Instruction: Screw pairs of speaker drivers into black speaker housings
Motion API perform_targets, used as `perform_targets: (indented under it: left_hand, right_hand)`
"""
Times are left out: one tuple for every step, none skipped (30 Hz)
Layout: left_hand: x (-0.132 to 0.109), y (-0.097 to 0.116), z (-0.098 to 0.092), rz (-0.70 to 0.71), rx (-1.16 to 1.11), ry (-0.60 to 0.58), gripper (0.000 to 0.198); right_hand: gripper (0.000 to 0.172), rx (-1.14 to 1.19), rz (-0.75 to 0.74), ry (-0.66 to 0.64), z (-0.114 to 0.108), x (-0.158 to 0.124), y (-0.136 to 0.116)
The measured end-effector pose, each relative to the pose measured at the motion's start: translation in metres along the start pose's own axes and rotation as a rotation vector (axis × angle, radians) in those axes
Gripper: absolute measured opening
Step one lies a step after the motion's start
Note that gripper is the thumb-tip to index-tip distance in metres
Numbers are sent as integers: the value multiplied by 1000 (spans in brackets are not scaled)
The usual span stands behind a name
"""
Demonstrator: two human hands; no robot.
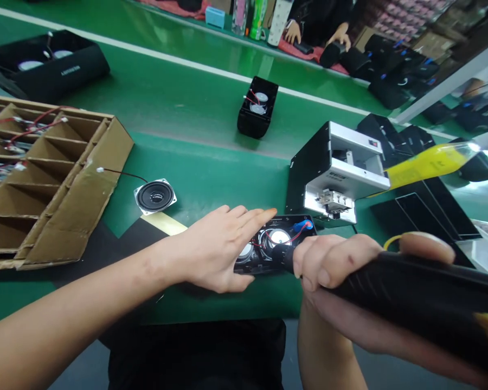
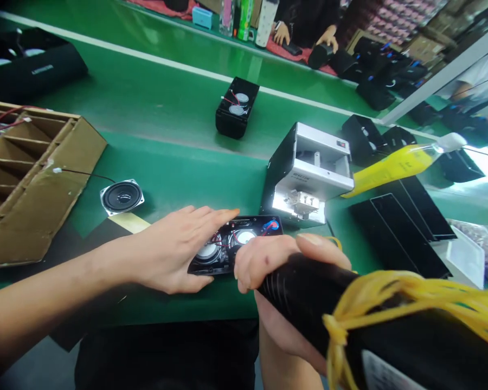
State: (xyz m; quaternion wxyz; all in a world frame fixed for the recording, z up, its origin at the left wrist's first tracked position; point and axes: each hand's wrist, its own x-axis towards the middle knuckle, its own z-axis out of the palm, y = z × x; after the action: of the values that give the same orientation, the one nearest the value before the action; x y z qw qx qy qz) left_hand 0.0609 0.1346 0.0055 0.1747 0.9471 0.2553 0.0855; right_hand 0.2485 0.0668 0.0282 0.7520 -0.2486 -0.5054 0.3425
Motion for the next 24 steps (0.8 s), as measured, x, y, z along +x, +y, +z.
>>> perform_targets:
  left_hand:
    - [0,0,0,4,-4,1,103]
    - [0,1,0,8,-7,4,103]
    - [-1,1,0,10,-9,7,103]
    - [-1,2,1,11,-10,10,104]
    - [-1,2,1,11,-9,13,104]
    - [-2,2,1,12,-9,14,104]
    - [-2,3,1,14,-11,14,105]
    - [-2,3,1,14,-14,12,105]
    - [-2,3,1,14,-17,8,105]
    - [-3,3,0,12,-21,3,105]
    - [-3,3,0,10,-27,-3,106]
    - [-3,3,-1,9,-35,-8,106]
    - [-3,3,-1,9,-43,-12,106]
    - [-3,3,-1,7,-51,-13,107]
    - [-3,3,-1,6,-57,-11,108]
    - [-3,3,0,3,-62,-7,109]
    - [-3,2,0,5,-67,0,110]
    - [-3,1,0,9,-73,8,112]
    - [-3,1,0,16,-82,15,115]
    - [-3,0,0,24,-95,22,117]
    - [-3,-1,0,31,-111,27,119]
    - [-3,-1,-1,34,-130,32,118]
    - [-3,-2,-1,36,-150,38,116]
    - [-3,-2,-2,34,-170,46,112]
  right_hand:
    - [37,30,-17,-12,-1,1,4]
    - [41,49,-24,-26,-2,1,8]
    - [45,61,-25,-38,-3,2,12]
    - [49,68,-31,-50,-4,1,15]
    - [54,70,-37,-60,-5,1,18]
    - [57,67,-40,-67,-5,0,21]
    - [57,60,-29,-64,-6,-1,23]
    - [57,54,-15,-57,-6,-2,25]
    - [56,52,-9,-43,-6,-3,27]
    - [56,53,-5,-34,-6,-3,28]
    - [57,56,-5,-25,-7,-4,29]
    - [58,58,-1,-20,-8,-4,30]
    - [59,60,2,-17,-9,-3,31]
    - [61,62,5,-12,-10,-3,31]
    - [62,64,10,-5,-12,-2,30]
    - [63,66,15,0,-13,-2,30]
    - [63,69,16,6,-15,-1,28]
    - [62,71,15,8,-16,-1,27]
    - [61,75,10,10,-17,-1,25]
    - [59,79,8,10,-18,-1,23]
    - [58,80,5,7,-18,-1,21]
    - [56,79,2,6,-18,-1,19]
    - [55,78,0,12,-18,-1,16]
    - [54,79,3,14,-18,-1,14]
